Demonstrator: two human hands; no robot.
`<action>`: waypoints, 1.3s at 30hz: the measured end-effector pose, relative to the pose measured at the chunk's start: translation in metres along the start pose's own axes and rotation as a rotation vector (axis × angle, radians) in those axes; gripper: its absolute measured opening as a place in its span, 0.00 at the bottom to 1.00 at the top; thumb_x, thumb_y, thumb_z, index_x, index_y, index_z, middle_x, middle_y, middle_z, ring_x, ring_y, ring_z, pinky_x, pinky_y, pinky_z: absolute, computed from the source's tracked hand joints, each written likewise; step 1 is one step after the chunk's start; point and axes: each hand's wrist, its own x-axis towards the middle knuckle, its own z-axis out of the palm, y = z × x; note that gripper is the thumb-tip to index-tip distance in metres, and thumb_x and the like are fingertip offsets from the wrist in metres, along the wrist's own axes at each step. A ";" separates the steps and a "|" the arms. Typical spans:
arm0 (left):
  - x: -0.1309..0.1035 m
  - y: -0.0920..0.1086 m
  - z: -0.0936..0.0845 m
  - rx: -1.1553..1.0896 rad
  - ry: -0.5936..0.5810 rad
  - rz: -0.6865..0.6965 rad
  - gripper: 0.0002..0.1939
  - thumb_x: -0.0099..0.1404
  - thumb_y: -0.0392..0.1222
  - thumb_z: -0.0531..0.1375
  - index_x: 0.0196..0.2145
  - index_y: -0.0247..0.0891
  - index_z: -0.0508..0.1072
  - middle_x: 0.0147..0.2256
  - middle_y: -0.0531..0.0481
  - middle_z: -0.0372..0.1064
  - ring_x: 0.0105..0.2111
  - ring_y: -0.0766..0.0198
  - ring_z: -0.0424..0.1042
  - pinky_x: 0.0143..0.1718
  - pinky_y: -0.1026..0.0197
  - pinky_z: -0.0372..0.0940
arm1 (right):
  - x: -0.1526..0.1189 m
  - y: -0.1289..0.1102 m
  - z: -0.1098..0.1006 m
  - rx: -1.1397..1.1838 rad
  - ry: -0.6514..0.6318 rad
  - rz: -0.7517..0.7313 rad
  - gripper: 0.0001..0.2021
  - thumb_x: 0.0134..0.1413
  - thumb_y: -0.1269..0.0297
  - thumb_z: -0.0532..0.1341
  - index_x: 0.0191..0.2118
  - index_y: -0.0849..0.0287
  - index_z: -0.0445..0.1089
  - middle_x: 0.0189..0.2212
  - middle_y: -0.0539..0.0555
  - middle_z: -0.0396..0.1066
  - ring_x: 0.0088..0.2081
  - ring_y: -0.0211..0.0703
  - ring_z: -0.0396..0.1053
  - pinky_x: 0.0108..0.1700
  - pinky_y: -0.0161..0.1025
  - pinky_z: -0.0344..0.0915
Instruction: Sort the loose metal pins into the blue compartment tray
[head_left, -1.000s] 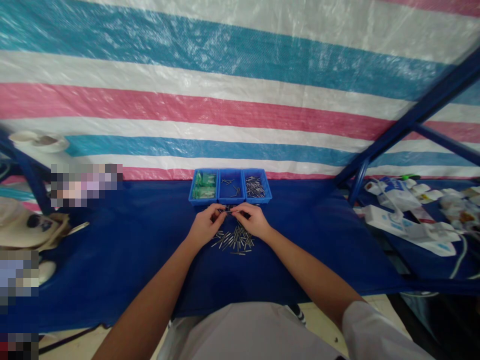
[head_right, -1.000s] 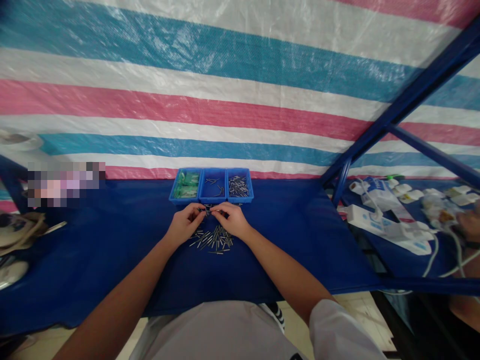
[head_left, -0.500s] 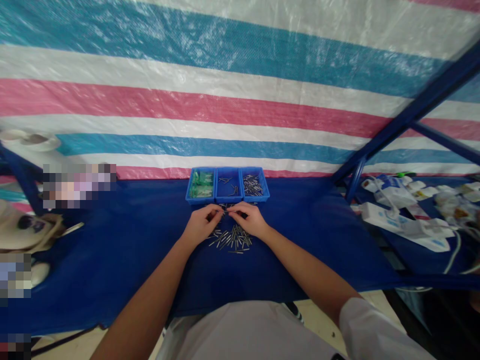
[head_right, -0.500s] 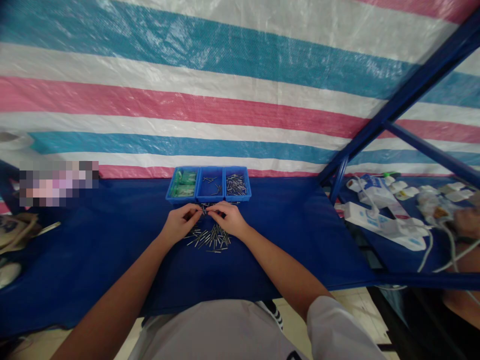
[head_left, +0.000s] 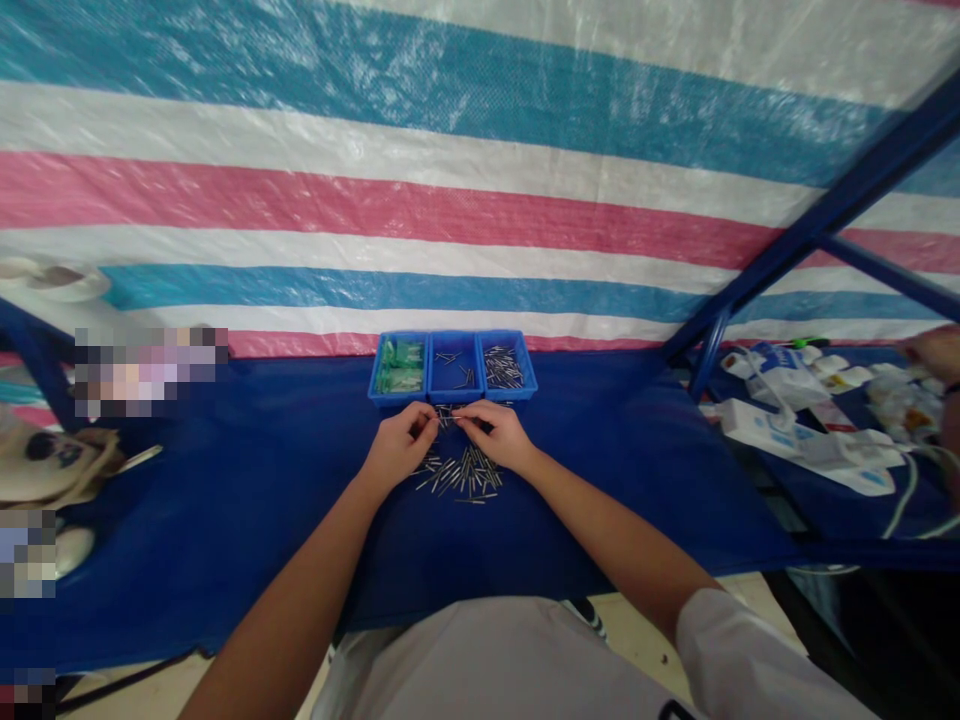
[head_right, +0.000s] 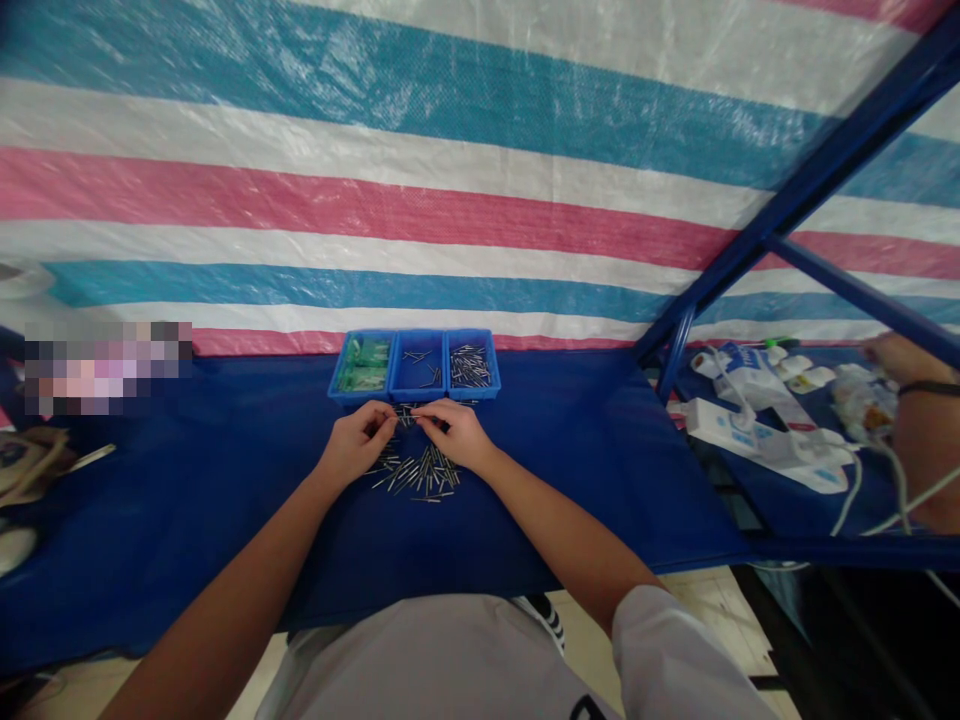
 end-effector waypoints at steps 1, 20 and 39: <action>0.000 0.000 0.000 -0.003 0.000 -0.006 0.08 0.65 0.46 0.55 0.36 0.39 0.69 0.22 0.58 0.62 0.21 0.71 0.62 0.25 0.67 0.58 | 0.000 0.000 0.000 -0.001 0.002 0.003 0.09 0.58 0.67 0.61 0.42 0.57 0.76 0.37 0.56 0.77 0.35 0.39 0.73 0.36 0.36 0.70; 0.000 -0.002 0.002 0.020 0.025 -0.003 0.09 0.65 0.46 0.56 0.36 0.39 0.70 0.21 0.59 0.62 0.20 0.71 0.61 0.25 0.67 0.59 | 0.001 -0.001 0.000 -0.005 0.017 0.005 0.08 0.58 0.67 0.60 0.41 0.58 0.76 0.36 0.55 0.77 0.34 0.38 0.72 0.35 0.35 0.70; 0.000 0.002 0.001 0.045 0.004 -0.016 0.08 0.65 0.46 0.56 0.36 0.39 0.70 0.21 0.59 0.63 0.19 0.72 0.61 0.24 0.68 0.58 | 0.001 -0.004 -0.002 -0.004 -0.001 0.042 0.08 0.58 0.66 0.60 0.40 0.57 0.77 0.36 0.56 0.77 0.35 0.38 0.73 0.36 0.36 0.70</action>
